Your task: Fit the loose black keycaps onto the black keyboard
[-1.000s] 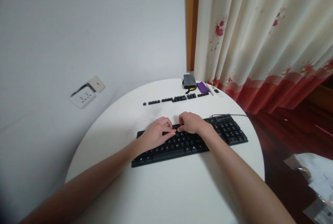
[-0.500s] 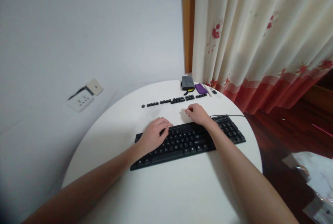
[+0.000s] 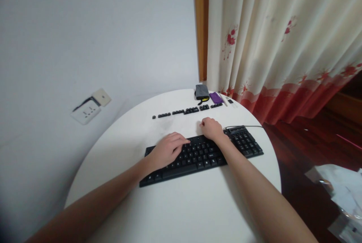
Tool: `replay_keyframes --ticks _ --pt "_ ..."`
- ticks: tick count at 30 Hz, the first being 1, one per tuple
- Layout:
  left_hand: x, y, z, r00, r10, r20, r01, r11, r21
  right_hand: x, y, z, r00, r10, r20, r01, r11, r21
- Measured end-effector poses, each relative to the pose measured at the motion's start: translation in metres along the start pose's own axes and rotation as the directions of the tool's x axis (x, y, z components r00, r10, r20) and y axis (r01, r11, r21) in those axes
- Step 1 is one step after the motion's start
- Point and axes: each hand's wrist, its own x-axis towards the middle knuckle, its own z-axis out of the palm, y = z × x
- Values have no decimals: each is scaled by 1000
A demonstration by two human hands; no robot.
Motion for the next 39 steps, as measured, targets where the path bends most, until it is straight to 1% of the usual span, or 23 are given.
replay_keyframes --ticks 2,4,6,8,13,15,18,22,28,35,39 --pt "4 -5 -3 996 -58 -66 55 998 -43 0 -1 -1 1000 4 9 -4 1000 -9" --pt "12 -15 -7 979 -150 -141 141 987 -74 -1 -1 -1 1000 12 16 -12 1000 -15" --pt "24 -30 -12 950 -233 -206 221 972 -81 -1 -2 -2 1000 20 20 -20 1000 -19" --pt "40 -48 -15 933 -274 -234 267 962 -62 -1 -3 -2 999 24 21 -24 1000 -21" --pt "82 -88 -10 943 -287 -170 307 946 107 -2 -3 -4 999 23 24 -23 1000 -11" --pt "95 -99 -5 947 -287 -145 306 943 133 -2 -3 -5 1000 19 25 -19 1000 -3" --pt "107 -110 5 951 -283 -127 300 943 145 -2 -3 -5 1000 12 22 -12 1000 7" --pt "114 -117 15 955 -269 -125 286 946 151 -1 -2 -4 1000 5 16 -5 1000 17" --pt "118 -120 23 958 -260 -117 277 948 158 0 -1 -4 1000 2 15 -2 1000 26" --pt "115 -121 25 967 -228 -115 244 958 150 1 -2 -2 1000 11 -1 -11 1000 28" --pt "111 -119 23 977 -191 -95 203 971 128 1 0 0 1000 10 -14 -9 999 40"
